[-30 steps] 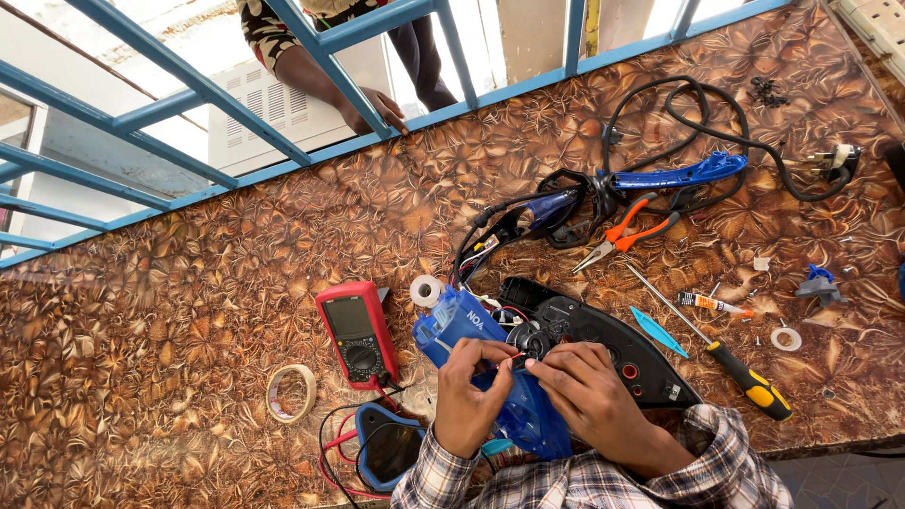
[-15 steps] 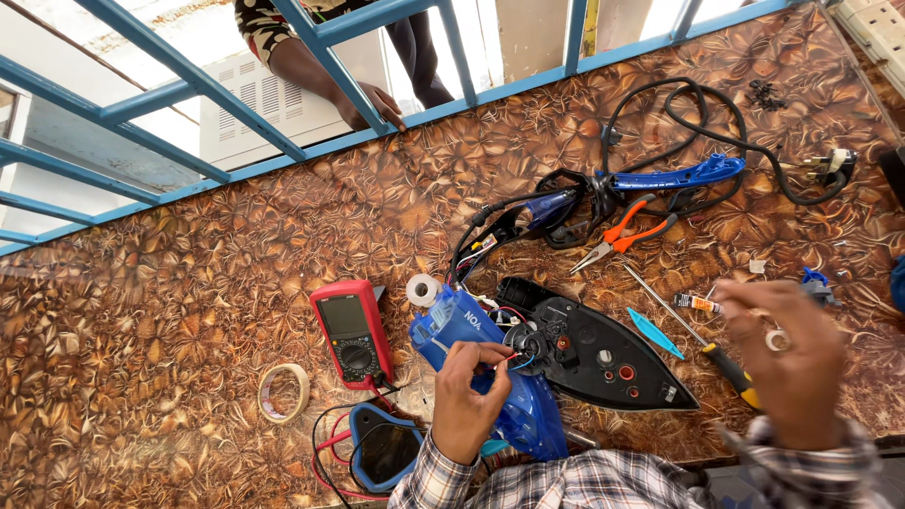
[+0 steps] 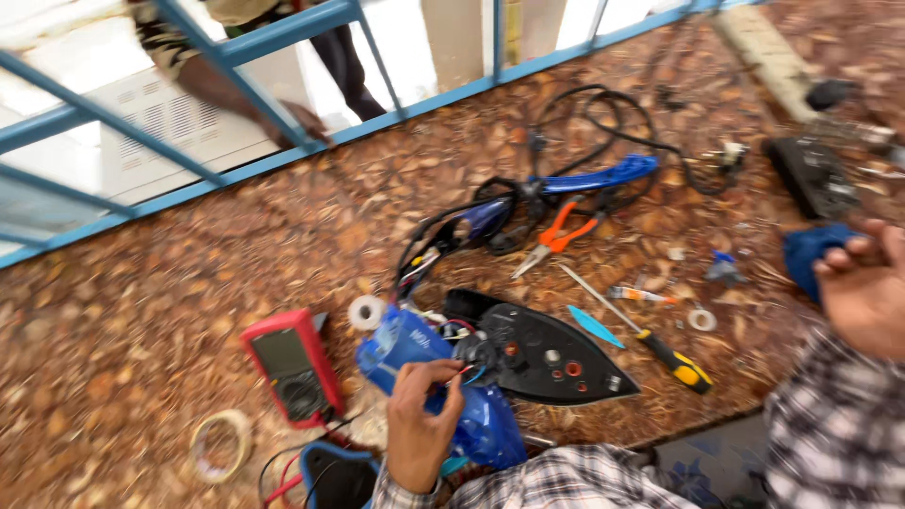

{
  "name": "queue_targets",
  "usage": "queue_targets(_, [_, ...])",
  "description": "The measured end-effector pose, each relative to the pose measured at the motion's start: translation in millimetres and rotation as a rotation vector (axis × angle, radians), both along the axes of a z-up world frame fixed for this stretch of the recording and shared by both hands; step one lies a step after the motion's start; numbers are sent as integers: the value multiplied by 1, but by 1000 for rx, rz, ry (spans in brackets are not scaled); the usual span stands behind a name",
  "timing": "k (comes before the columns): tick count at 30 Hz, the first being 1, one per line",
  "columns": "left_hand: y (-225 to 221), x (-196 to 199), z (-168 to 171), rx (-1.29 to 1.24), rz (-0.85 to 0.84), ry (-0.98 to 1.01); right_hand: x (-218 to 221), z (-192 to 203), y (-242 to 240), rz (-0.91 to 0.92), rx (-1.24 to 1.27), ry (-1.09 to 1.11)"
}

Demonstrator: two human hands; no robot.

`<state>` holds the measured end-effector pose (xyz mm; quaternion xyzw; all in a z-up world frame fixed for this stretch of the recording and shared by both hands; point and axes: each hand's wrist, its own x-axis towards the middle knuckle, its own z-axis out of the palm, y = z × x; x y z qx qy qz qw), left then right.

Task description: The person repairs an electric iron by dismantling the blue plastic housing and using a soldering iron and wire to work on the internal electrical components.

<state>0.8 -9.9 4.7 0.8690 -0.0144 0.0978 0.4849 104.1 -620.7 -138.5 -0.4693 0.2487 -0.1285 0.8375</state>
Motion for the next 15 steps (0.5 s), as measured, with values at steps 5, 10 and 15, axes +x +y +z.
queue_targets(5, [-1,-1,-2,43,-9,47,8,27,3,-241,250,-72])
queue_targets(10, [-1,-2,-5,57,28,154,33,77,13,-470,321,-119])
queue_targets(15, [0,-1,-1,23,-22,-2,95,-89,-200,268,280,-428])
